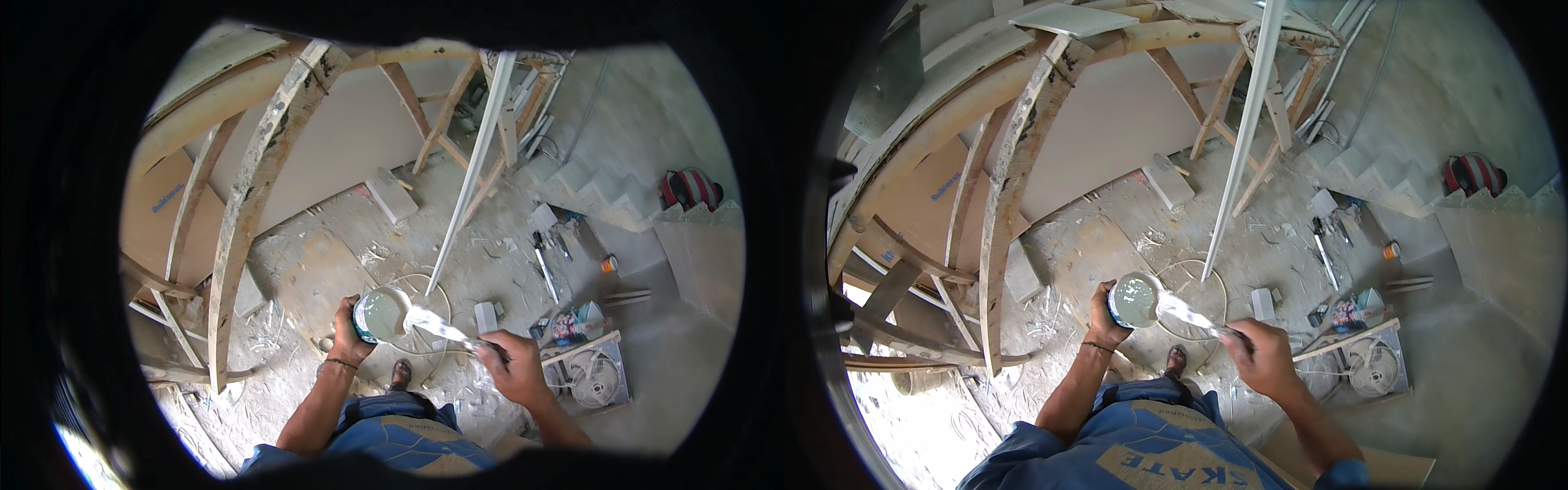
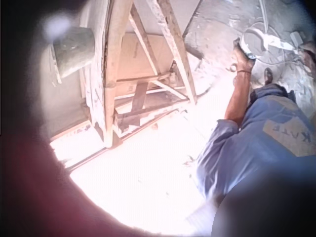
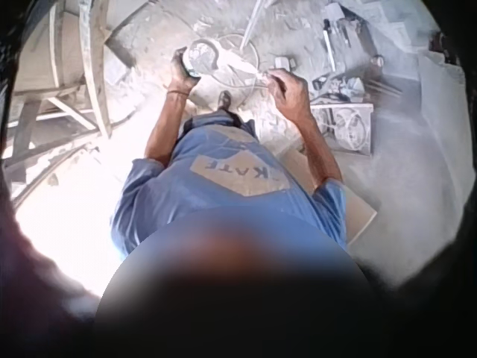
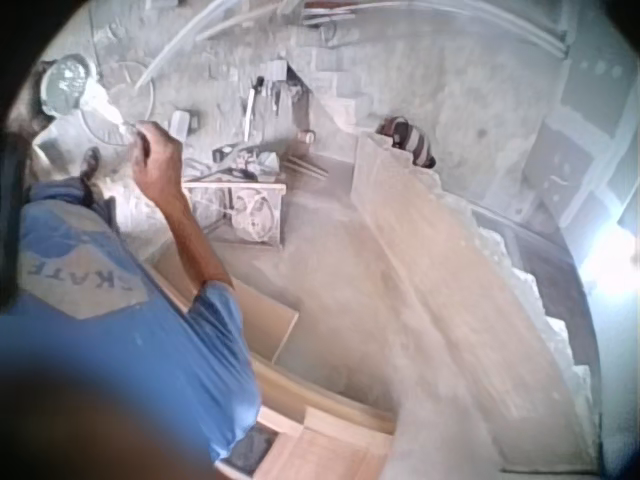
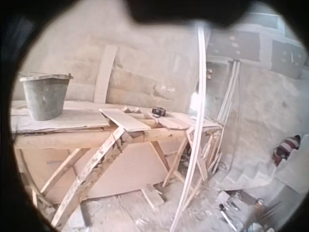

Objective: The person scoops joint compound from a bag into a small container using a putty knife, then applies the compound to a vertical metal trim piece. The person repeatedly dips the putty knife into the container and smooths the compound along the trim.

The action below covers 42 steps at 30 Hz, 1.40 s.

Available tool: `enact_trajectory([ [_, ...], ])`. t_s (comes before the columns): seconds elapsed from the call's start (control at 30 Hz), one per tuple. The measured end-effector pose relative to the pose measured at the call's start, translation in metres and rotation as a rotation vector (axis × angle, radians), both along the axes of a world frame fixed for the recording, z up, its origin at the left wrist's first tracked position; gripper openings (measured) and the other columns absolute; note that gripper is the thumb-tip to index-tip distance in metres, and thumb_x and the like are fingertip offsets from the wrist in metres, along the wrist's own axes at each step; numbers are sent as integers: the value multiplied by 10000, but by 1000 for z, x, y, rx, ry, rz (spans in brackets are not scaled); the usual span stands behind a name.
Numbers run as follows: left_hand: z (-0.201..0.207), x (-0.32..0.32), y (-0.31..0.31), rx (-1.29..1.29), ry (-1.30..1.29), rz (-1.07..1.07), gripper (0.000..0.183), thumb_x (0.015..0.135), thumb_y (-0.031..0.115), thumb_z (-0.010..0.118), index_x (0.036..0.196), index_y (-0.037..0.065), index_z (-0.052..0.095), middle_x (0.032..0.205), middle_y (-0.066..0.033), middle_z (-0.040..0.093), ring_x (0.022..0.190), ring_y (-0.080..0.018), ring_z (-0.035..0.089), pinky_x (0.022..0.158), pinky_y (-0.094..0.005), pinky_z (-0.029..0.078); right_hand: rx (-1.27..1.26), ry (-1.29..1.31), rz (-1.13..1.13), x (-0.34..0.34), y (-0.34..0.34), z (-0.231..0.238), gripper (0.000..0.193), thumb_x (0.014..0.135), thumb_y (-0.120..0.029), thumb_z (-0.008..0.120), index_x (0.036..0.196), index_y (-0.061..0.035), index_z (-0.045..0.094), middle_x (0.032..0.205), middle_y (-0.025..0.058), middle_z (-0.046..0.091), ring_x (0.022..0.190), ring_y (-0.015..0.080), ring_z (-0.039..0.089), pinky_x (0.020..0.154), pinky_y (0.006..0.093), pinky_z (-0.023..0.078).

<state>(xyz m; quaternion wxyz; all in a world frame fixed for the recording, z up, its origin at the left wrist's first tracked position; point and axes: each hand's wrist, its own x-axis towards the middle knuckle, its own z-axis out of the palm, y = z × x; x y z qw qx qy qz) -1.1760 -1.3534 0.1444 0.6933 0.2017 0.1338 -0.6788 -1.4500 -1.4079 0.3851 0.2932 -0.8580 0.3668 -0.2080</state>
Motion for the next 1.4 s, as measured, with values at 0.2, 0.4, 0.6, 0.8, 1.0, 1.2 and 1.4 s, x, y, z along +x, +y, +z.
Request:
enact_trajectory([
  [0.2, -13, -34, -3, -11, -27, 54, 521, 995, 439, 469, 1210, 28, 707, 1148, -139, 763, 1064, -325, 722, 1005, -480, 555, -234, 583, 209, 65, -5, -16, 173, 991, -157, 652, 979, 15, 661, 758, 218, 701, 707, 388, 722, 612, 453, 547],
  [0.4, -36, -52, 11, -13, -33, 114, 540, 991, 419, 455, 1261, 15, 688, 1164, -150, 755, 1055, -330, 725, 1003, -471, 560, 970, 475, -260, 77, -14, -57, 210, 975, -176, 712, 957, 29, 671, 719, 228, 682, 661, 373, 705, 593, 449, 523],
  [0.6, -27, -31, 11, 28, -1, 116, 484, 977, 447, 484, 1156, 53, 700, 1135, -99, 750, 1064, -300, 700, 996, -463, 545, -169, 423, 134, 88, 9, -53, 209, 924, -149, 722, 1089, -37, 657, 866, 177, 701, 730, 393, 707, 632, 484, 555],
  [0.8, -32, -35, 10, 17, 23, -29, 459, 982, 434, 487, 1133, 65, 715, 1117, -102, 755, 1048, -303, 708, 987, -484, 553, -47, 202, 166, 83, 14, -53, 253, 890, -147, 738, 1120, -74, 664, 940, 184, 664, 729, 399, 698, 662, 469, 567],
  [1.0, -34, -42, 4, 61, 12, -20, 485, 986, 415, 472, 1185, 32, 692, 1117, -131, 757, 1020, -307, 723, 968, -465, 569, -30, 216, 203, 69, 19, -72, 190, 903, -190, 729, 1026, -56, 676, 868, 181, 650, 738, 379, 699, 650, 494, 552],
  [1.2, -32, -51, -4, 81, -39, -86, 483, 978, 420, 478, 1170, 36, 699, 1138, -134, 753, 1038, -313, 717, 985, -475, 565, 8, 190, 223, 45, 9, -85, 199, 888, -165, 726, 1037, -47, 668, 857, 198, 652, 705, 373, 691, 621, 474, 545],
  [1.4, -48, -81, -25, 96, -35, -116, 508, 971, 435, 482, 1206, 40, 698, 1156, -131, 751, 1059, -322, 714, 1000, -482, 558, 35, 285, 142, 19, 4, -86, 172, 875, -145, 773, 1017, -74, 710, 820, 161, 668, 685, 399, 665, 625, 471, 538],
])
